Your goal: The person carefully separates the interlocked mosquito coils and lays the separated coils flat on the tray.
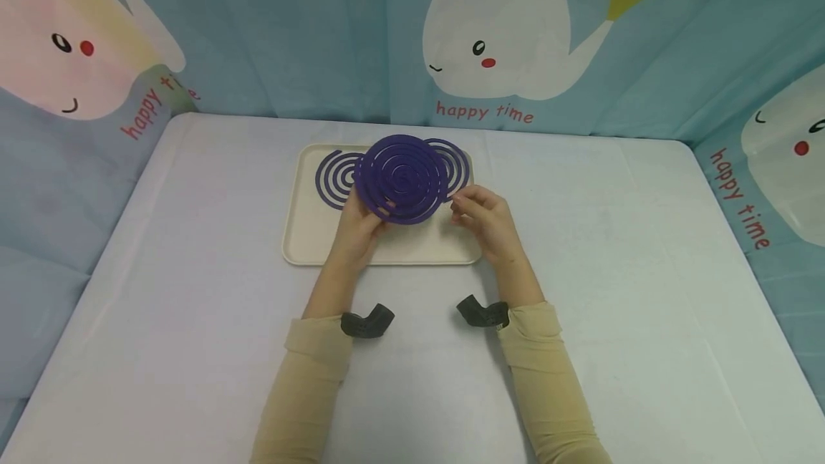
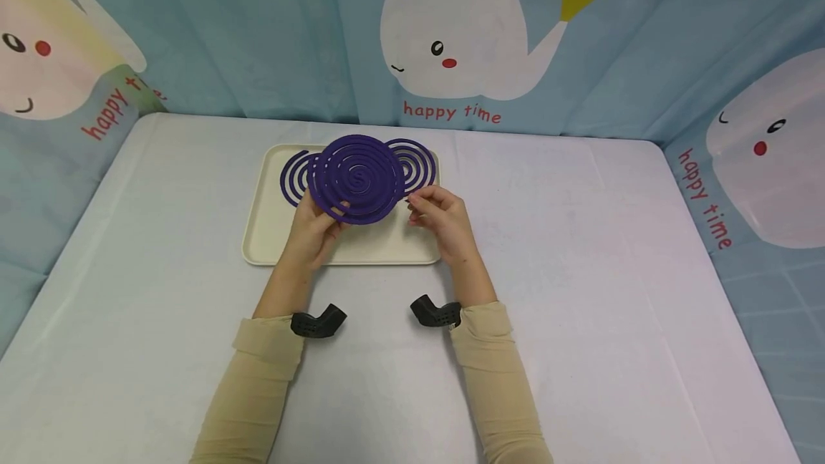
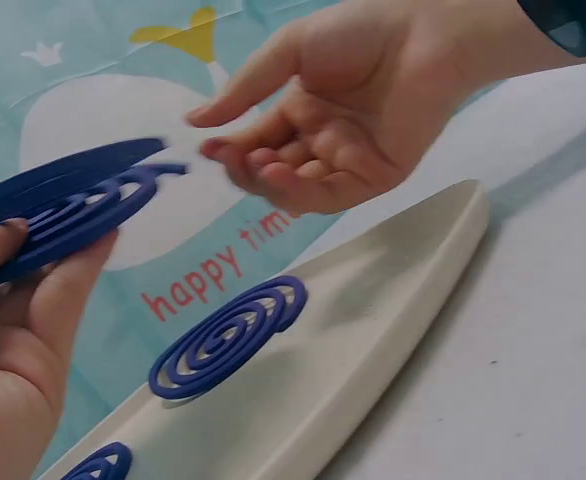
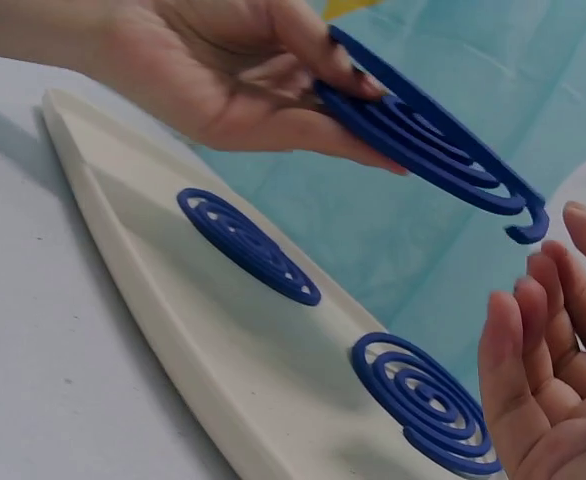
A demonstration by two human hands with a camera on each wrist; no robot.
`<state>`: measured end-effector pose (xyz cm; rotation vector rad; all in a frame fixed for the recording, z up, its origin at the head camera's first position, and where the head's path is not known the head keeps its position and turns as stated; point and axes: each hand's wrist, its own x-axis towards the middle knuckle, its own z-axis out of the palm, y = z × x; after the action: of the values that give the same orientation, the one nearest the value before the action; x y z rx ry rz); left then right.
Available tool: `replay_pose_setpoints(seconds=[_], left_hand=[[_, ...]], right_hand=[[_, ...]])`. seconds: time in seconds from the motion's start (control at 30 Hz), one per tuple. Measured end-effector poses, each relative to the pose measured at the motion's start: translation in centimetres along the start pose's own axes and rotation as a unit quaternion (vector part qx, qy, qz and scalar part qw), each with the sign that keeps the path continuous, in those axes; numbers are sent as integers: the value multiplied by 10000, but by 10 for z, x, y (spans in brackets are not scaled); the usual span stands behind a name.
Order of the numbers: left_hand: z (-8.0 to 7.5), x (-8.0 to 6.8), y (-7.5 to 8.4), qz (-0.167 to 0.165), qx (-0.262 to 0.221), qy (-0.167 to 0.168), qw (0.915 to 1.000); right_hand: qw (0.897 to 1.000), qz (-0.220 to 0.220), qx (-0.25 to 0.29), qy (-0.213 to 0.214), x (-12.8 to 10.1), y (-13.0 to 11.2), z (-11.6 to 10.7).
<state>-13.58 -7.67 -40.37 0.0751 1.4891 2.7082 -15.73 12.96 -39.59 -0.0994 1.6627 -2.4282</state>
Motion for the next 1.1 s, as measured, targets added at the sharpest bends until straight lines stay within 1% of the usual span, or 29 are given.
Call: replay_pose_setpoints(seconds=[0.1,0.2,0.33,0.53,0.67,0.97,1.03,1.1], left_hand=[[3,0,-4,62,-22,282,9996],[6,0,-8,78,-30,366,9993],[10,0,-12,81,-38,254,9996],[11,0,-14,131,202,-4,9997],[11,0,-14,97,273,-59,9996],[9,0,-14,-71,66,-39,9999],[10,-1,-13,-134,-78,-13,9999],[10,-3,-12,-169,-348,-1,9992]], right_hand=[[9996,-17,-127,-236,-1,2,5],[9990,-45,-138,-433,-1,4,7],[9988,-80,-22,-478,-1,5,8],[9992,-102,187,-328,-2,6,7],[9988,-109,392,-272,-2,6,7],[9979,-212,485,-380,-2,5,6],[9977,-200,502,-412,-1,6,5],[9976,-180,512,-436,-2,6,4]])
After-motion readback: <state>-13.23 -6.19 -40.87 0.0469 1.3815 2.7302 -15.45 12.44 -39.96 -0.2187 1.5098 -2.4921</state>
